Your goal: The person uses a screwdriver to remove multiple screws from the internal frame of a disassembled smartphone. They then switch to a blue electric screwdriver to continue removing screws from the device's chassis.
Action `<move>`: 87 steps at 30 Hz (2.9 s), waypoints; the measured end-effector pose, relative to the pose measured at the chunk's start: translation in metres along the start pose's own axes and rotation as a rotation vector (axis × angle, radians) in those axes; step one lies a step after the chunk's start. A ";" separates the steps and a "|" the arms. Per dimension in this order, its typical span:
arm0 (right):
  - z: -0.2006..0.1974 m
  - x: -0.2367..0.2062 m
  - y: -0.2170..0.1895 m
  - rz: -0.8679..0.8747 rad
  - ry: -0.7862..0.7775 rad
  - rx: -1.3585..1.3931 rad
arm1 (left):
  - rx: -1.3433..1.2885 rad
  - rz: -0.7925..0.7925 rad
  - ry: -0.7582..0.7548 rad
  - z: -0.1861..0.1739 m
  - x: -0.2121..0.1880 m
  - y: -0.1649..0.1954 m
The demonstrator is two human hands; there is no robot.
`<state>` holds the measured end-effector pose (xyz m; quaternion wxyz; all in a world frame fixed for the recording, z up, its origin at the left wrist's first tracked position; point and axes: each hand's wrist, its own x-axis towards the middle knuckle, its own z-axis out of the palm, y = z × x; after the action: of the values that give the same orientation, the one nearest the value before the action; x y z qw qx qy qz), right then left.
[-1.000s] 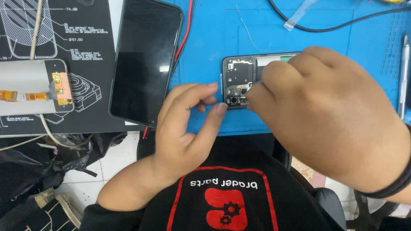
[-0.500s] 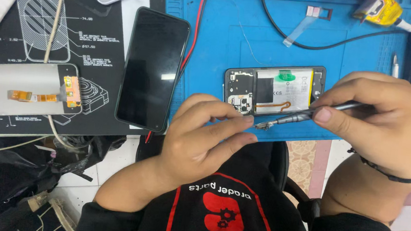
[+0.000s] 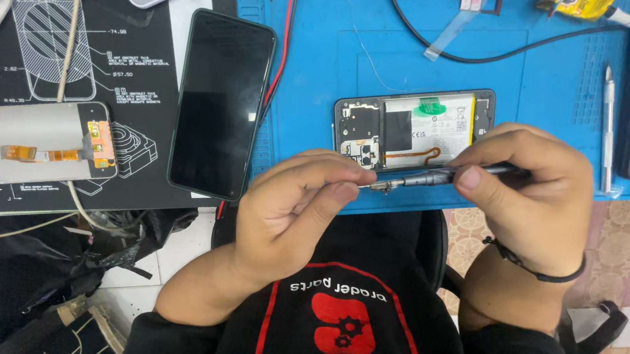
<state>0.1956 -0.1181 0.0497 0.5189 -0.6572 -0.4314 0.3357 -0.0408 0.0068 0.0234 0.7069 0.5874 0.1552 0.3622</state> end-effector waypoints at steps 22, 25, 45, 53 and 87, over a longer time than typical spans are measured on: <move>0.017 -0.006 -0.026 -0.103 0.086 -0.164 | 0.446 0.226 -0.041 -0.008 0.002 0.006; 0.011 -0.003 -0.037 -0.152 0.042 -0.285 | 0.500 0.281 -0.030 -0.007 0.003 0.006; 0.008 -0.004 -0.049 -0.165 0.070 -0.376 | 0.599 0.289 -0.001 -0.003 0.008 0.007; 0.006 0.012 -0.064 -0.140 -0.032 -0.511 | 0.686 0.330 0.003 -0.001 0.009 0.006; 0.016 0.046 -0.079 -0.684 -0.442 -1.041 | 0.966 0.082 -0.020 -0.007 0.011 -0.023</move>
<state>0.1830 -0.0624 0.1231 0.1102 -0.5637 -0.8181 0.0265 -0.0300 0.0183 0.0025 0.3400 0.8574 0.2755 0.2709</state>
